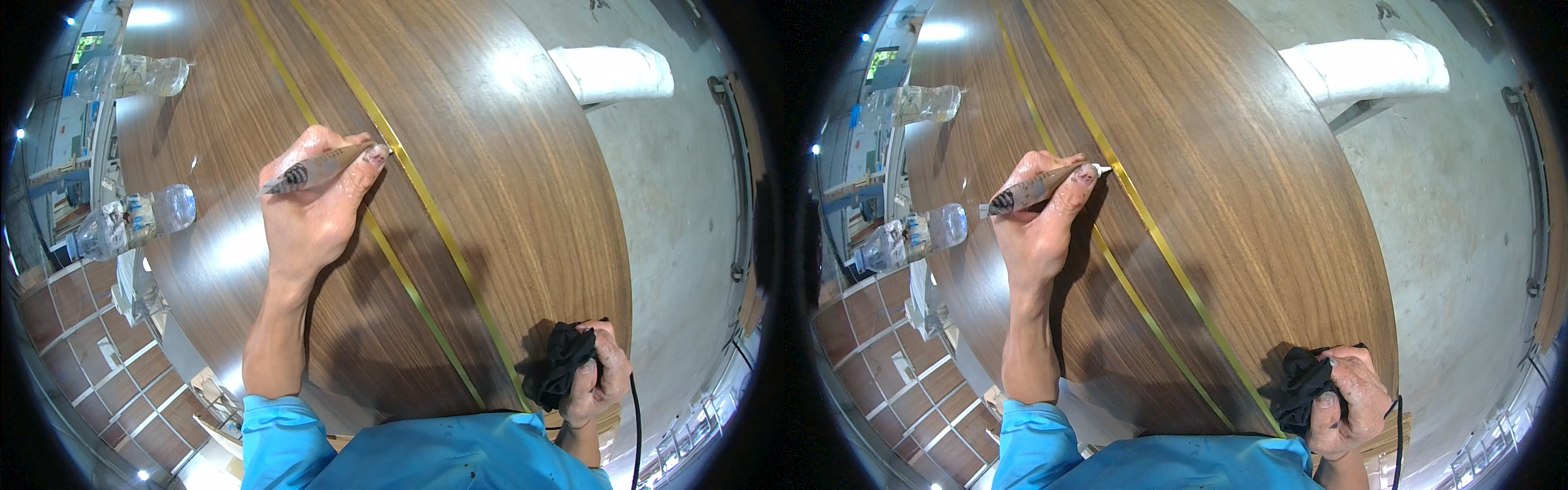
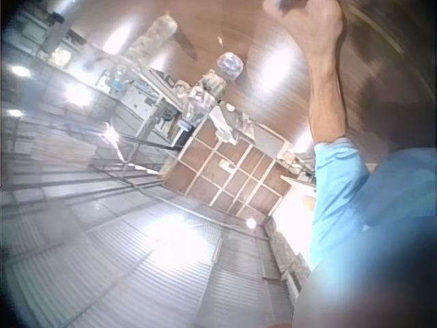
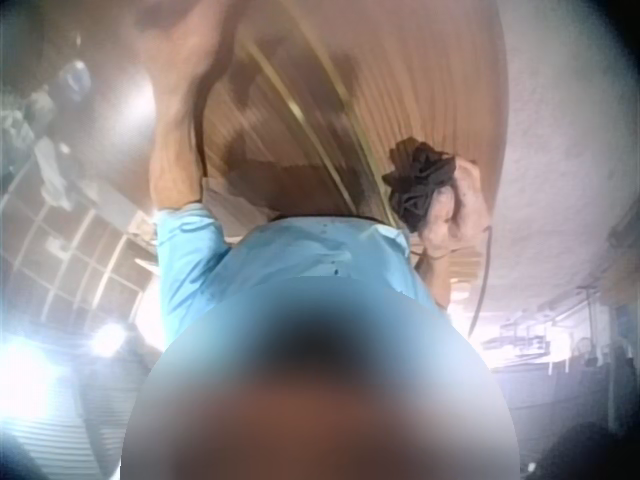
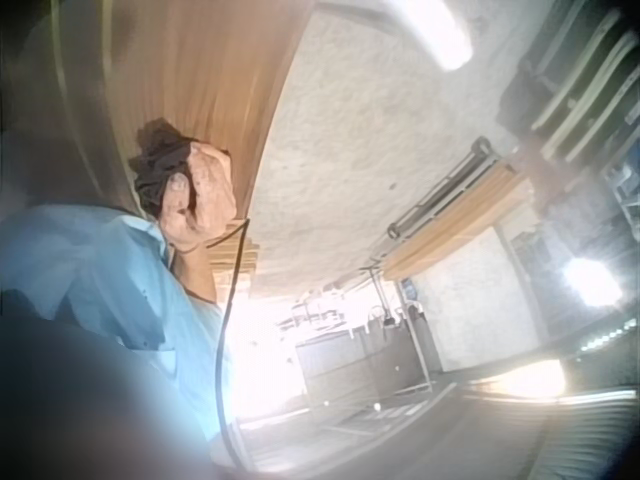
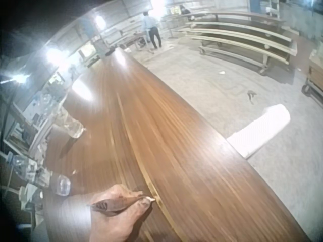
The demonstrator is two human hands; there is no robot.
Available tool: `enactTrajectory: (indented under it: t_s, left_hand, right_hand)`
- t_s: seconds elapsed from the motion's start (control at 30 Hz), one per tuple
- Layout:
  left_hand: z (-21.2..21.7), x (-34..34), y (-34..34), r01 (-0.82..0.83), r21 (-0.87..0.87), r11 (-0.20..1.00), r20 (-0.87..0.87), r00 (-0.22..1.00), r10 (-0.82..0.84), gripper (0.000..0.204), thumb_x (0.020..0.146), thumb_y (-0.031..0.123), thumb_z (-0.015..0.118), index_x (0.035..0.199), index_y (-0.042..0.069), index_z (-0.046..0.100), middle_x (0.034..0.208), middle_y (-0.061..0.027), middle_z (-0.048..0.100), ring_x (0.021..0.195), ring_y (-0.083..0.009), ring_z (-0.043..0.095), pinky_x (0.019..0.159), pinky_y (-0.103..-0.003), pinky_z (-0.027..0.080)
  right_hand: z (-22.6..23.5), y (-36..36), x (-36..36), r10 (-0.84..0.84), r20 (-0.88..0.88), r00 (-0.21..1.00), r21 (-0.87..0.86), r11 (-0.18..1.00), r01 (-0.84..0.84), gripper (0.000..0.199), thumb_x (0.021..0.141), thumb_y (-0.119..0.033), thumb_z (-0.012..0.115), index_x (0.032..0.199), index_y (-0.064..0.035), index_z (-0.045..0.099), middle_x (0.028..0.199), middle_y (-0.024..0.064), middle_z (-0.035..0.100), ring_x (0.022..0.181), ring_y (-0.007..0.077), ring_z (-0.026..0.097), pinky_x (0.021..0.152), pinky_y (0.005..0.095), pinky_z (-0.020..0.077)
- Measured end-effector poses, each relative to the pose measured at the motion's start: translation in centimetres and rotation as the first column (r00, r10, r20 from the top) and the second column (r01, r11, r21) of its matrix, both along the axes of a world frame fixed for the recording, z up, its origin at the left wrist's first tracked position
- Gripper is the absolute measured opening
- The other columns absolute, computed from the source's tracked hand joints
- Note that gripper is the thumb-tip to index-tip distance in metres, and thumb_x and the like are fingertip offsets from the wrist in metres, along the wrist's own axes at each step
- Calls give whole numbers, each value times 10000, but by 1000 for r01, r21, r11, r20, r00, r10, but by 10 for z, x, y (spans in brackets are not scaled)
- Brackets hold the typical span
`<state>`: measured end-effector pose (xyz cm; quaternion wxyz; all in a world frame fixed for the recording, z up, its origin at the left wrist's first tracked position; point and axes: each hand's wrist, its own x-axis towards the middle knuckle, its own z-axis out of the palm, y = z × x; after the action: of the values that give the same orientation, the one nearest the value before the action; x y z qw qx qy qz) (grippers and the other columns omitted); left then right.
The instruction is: The person applies a white adhesive from a tube along two parallel yellow lines on a large wooden board, then wipes the applied adhesive with a black cloth. The person moves along the board, repeating the application and wiping process.
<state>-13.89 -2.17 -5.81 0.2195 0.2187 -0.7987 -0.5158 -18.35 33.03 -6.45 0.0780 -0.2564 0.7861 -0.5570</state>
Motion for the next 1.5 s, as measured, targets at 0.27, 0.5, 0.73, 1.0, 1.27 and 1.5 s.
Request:
enactTrajectory:
  t_s: [0.27, 0.5, 0.73, 1.0, 1.27, 1.5]
  left_hand:
    - [0, 0, 1, -52, -3, 999, -10, 999, 52, 79, 931, 27, 789, 895, -7, 728, 811, -28, 691, 808, -118, 666, 780, -291, 539]
    - [-10, 18, -4, -149, 382, 912, -218, 944, 246, 180, 993, 178, 660, 888, 57, 577, 739, -25, 580, 585, -81, 480, 495, -250, 351]
    - [6, 53, 114, 365, 470, 804, -130, 929, -346, 223, 812, 271, 732, 805, 106, 582, 972, -134, 734, 972, -300, 671, 842, -431, 525]
    - [-4, 41, 157, 535, 147, 832, -253, 833, -492, 346, 894, 266, 744, 1028, -52, 718, 1004, -195, 720, 848, -358, 675, 776, -419, 552]
    - [-4, 43, 152, 596, 82, 799, -177, 797, -577, 473, 941, 331, 705, 652, -27, 597, 754, -117, 586, 568, -306, 481, 597, -396, 449]
    - [-5, 39, 155, 551, 94, 829, -207, 825, -526, 468, 910, 324, 756, 627, -9, 590, 722, -75, 538, 554, -242, 412, 526, -367, 393]
  right_hand:
    - [1, -2, 0, -19, -9, 1000, 1, 1000, 19, 351, 968, -249, 648, 966, 98, 701, 791, 216, 699, 704, 345, 685, 769, 482, 558]
    - [16, -19, -22, 370, -198, 908, 190, 923, -334, 452, 907, -544, 720, 833, -99, 724, 1102, 156, 756, 1046, 381, 679, 978, 577, 444]
    - [43, -91, -93, 467, -395, 791, 171, 884, -436, 428, 838, 43, 649, 1251, -65, 676, 1164, 77, 771, 1071, 315, 678, 1008, 485, 442]
    - [5, -198, -146, 763, -455, 459, 377, 633, -676, 876, 824, 113, 623, 1637, -99, 374, 1288, 28, 749, 1238, 261, 598, 1082, 446, 379]
    - [-2, -211, -153, 813, -509, 283, 456, 534, -712, 868, 811, 123, 623, 1620, -104, 407, 1331, 42, 735, 1272, 281, 595, 1107, 483, 374]
    - [-5, -209, -152, 802, -560, 210, 490, 525, -696, 830, 786, 146, 651, 1565, -90, 488, 1286, 37, 753, 1254, 277, 628, 1103, 533, 411]
